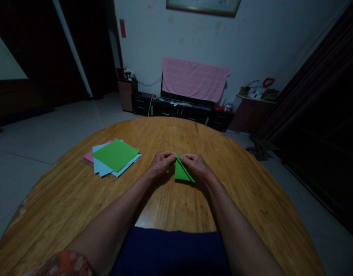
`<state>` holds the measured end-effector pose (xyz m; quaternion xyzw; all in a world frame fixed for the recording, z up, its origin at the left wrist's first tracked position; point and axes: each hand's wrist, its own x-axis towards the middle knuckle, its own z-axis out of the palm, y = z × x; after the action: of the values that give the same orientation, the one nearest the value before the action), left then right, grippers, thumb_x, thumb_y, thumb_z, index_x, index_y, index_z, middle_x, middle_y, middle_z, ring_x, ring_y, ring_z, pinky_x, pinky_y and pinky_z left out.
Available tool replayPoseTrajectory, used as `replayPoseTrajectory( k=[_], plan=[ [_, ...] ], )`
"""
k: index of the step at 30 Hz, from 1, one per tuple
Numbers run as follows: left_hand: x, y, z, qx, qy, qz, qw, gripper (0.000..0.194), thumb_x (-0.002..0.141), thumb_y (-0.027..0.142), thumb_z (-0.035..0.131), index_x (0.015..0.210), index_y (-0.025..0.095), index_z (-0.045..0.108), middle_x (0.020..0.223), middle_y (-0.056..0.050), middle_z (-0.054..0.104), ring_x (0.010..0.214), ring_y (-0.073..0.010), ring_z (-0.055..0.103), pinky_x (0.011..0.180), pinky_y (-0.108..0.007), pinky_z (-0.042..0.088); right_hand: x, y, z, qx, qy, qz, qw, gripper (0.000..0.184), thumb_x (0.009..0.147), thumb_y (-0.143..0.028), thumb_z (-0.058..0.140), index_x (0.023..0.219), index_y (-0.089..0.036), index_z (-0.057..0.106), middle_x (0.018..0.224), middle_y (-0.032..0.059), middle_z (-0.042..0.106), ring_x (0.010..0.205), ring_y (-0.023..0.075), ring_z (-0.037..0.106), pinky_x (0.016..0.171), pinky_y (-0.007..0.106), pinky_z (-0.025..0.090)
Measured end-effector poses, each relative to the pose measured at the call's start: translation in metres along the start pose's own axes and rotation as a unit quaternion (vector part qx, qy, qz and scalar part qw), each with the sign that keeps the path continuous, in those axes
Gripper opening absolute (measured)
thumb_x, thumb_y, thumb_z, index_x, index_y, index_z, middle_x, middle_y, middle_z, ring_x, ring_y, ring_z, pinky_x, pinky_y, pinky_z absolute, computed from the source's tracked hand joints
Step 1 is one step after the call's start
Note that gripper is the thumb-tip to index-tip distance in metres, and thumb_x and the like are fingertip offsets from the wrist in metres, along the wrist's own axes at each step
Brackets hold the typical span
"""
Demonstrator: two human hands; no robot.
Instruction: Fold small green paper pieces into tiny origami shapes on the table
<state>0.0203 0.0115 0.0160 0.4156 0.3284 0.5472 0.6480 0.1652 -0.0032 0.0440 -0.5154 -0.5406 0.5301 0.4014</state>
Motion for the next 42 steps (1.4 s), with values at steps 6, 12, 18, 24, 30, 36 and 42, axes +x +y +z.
replayPoseTrajectory(
  k=[6,12,18,24,30,36,42],
  plan=[
    [-0.004,0.006,0.002,-0.051,-0.049,-0.028,0.997,0.015,0.068,0.025,0.071,0.065,0.015,0.061,0.053,0.002,0.050,0.044,-0.0076,0.045,0.046,-0.023,0.034,0.006,0.003,-0.002,-0.053,0.012,-0.051,0.997,0.031,0.076,-0.049,0.063,0.070,-0.018,0.063,0.058,-0.0008,0.055,0.052,0.0106,0.047,0.046,0.022,0.040],
    [-0.008,0.014,0.003,-0.015,-0.007,-0.088,0.996,0.013,0.060,0.017,0.070,0.072,0.015,0.066,0.057,-0.001,0.056,0.047,-0.0097,0.051,0.047,-0.023,0.037,0.018,0.007,-0.006,-0.140,0.045,-0.133,0.980,0.031,0.076,-0.044,0.058,0.060,-0.018,0.059,0.058,0.0006,0.053,0.053,0.0114,0.044,0.048,0.024,0.035],
    [-0.008,0.011,0.000,-0.013,-0.004,-0.080,0.997,0.016,0.063,0.024,0.074,0.075,0.016,0.066,0.062,0.001,0.056,0.052,-0.0088,0.051,0.053,-0.024,0.043,0.016,0.009,-0.002,-0.135,0.051,-0.144,0.979,0.029,0.078,-0.043,0.058,0.063,-0.018,0.062,0.058,0.0000,0.053,0.054,0.0116,0.045,0.048,0.023,0.035],
    [-0.005,0.006,0.003,-0.029,-0.001,-0.028,0.999,0.017,0.063,0.026,0.074,0.065,0.015,0.062,0.055,0.002,0.052,0.046,-0.0080,0.048,0.047,-0.023,0.037,0.015,0.010,0.000,-0.122,0.054,-0.141,0.981,0.029,0.078,-0.044,0.059,0.065,-0.018,0.062,0.059,0.0001,0.053,0.054,0.0119,0.046,0.050,0.025,0.038],
    [-0.002,0.001,0.000,0.004,-0.008,0.007,1.000,0.018,0.067,0.029,0.073,0.065,0.014,0.063,0.056,0.002,0.051,0.046,-0.0070,0.046,0.045,-0.021,0.033,0.018,0.011,-0.001,-0.126,0.059,-0.150,0.979,0.026,0.076,-0.042,0.060,0.068,-0.019,0.065,0.065,0.0017,0.059,0.058,0.0127,0.049,0.051,0.025,0.039],
    [-0.002,0.003,0.003,-0.020,-0.005,-0.011,1.000,0.018,0.067,0.030,0.074,0.071,0.015,0.066,0.059,0.002,0.054,0.049,-0.0074,0.049,0.049,-0.022,0.037,0.019,0.011,-0.001,-0.103,0.070,-0.146,0.981,0.024,0.075,-0.043,0.062,0.070,-0.019,0.064,0.065,0.0012,0.060,0.059,0.0130,0.051,0.051,0.024,0.041],
    [-0.002,0.003,0.007,-0.052,0.010,-0.007,0.999,0.020,0.063,0.028,0.078,0.072,0.015,0.065,0.058,0.001,0.056,0.049,-0.0087,0.051,0.051,-0.024,0.041,0.018,0.008,0.000,-0.077,0.066,-0.140,0.985,0.021,0.073,-0.041,0.062,0.075,-0.020,0.065,0.068,0.0014,0.062,0.061,0.0139,0.054,0.053,0.025,0.043]
  ],
)
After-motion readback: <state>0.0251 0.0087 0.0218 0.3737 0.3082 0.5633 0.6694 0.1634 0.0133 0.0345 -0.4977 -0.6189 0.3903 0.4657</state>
